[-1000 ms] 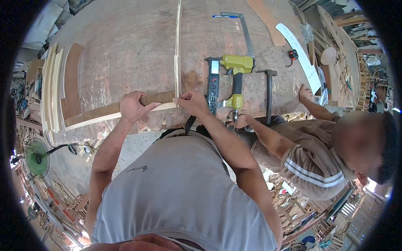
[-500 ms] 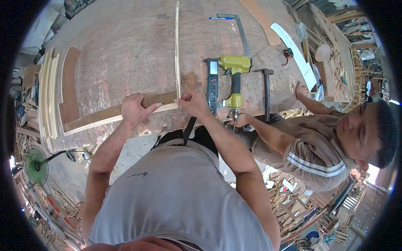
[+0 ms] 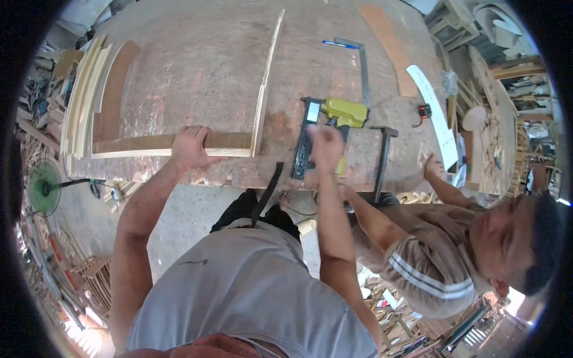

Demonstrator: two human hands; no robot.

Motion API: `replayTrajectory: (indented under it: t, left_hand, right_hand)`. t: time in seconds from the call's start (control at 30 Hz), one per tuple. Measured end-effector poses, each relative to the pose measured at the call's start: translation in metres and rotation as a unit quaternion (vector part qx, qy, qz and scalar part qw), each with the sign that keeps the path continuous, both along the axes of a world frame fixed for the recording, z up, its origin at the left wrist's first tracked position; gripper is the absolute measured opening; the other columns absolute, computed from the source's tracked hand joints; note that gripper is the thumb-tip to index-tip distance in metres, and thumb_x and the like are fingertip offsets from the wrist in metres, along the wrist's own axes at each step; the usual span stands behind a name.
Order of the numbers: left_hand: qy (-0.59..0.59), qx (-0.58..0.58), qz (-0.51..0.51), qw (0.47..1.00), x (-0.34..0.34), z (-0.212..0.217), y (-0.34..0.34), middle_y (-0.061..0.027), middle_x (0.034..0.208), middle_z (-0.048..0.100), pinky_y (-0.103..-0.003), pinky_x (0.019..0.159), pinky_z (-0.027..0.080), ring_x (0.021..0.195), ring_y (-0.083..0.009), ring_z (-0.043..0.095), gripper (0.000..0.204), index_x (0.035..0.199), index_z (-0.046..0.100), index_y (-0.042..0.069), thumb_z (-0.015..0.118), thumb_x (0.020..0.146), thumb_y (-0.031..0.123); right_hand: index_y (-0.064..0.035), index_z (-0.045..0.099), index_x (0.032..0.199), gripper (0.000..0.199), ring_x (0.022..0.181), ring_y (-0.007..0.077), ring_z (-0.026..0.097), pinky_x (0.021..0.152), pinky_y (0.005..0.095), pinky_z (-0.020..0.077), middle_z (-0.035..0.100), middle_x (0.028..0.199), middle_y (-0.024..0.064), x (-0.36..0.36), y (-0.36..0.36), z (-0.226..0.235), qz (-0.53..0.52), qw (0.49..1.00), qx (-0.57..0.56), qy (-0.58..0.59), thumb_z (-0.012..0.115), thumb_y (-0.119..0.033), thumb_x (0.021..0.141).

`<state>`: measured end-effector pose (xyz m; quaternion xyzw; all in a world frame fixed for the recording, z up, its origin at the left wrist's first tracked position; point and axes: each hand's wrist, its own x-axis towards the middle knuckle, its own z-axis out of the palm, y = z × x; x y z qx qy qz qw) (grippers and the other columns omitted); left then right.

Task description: The person arranges wooden pieces on a workbench and joins them together using a pneumatic nail gun and a hammer to assemble a wooden frame.

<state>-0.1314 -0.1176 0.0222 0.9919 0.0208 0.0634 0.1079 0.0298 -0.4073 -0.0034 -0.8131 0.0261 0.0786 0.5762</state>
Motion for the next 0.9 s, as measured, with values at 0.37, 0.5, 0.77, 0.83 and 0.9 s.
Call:
replayTrajectory:
  t: [0.37,0.5,0.77,0.83,0.9]
  left_hand:
    - [-0.045,0.004,-0.012,0.999,0.008,-0.004,-0.004,-0.0112,0.079,0.061,-0.040,0.073,0.046,0.076,-0.0284,0.061,0.065,0.088,0.059,0.005,0.076,0.049,0.055]
    - [-0.037,0.013,-0.001,0.999,0.005,-0.001,-0.002,-0.0105,0.080,0.061,-0.039,0.072,0.046,0.076,-0.0274,0.061,0.065,0.088,0.059,0.006,0.076,0.049,0.054]
    - [-0.034,0.019,-0.015,0.999,0.007,0.001,-0.002,-0.0099,0.081,0.062,-0.039,0.072,0.046,0.076,-0.0273,0.061,0.064,0.089,0.060,0.006,0.077,0.048,0.052]
    - [-0.031,0.020,-0.018,0.999,0.006,0.001,-0.002,-0.0098,0.081,0.062,-0.039,0.072,0.046,0.076,-0.0274,0.061,0.063,0.089,0.060,0.006,0.077,0.048,0.052]
    - [-0.035,0.012,-0.014,0.999,0.006,0.003,-0.003,-0.0089,0.081,0.062,-0.038,0.072,0.045,0.075,-0.0268,0.061,0.061,0.088,0.060,0.007,0.078,0.048,0.049]
  right_hand:
    - [0.0021,0.062,0.084,0.028,0.060,0.0177,0.058,0.053,0.0332,0.0463,0.061,0.072,0.0074,0.082,-0.068,-0.098,0.024,0.978,0.103,0.182,0.071,-0.015,0.064]
    - [-0.0034,0.057,0.089,0.024,0.060,0.0144,0.055,0.052,0.0303,0.0441,0.056,0.071,0.0030,0.017,-0.054,-0.040,0.057,0.980,0.116,0.152,0.066,-0.008,0.067]
    - [0.0016,0.046,0.115,0.048,0.060,0.0212,0.061,0.052,0.0320,0.0509,0.060,0.100,0.0190,-0.058,-0.081,-0.033,0.146,0.813,0.475,0.305,0.066,-0.009,0.072]
    - [0.0012,0.046,0.116,0.050,0.059,0.0195,0.060,0.052,0.0307,0.0506,0.059,0.103,0.0185,-0.059,-0.072,-0.026,0.158,0.808,0.472,0.316,0.066,-0.009,0.072]
    - [0.0009,0.046,0.118,0.051,0.058,0.0178,0.059,0.051,0.0294,0.0503,0.059,0.105,0.0179,-0.058,-0.068,-0.019,0.170,0.804,0.467,0.326,0.066,-0.010,0.072]
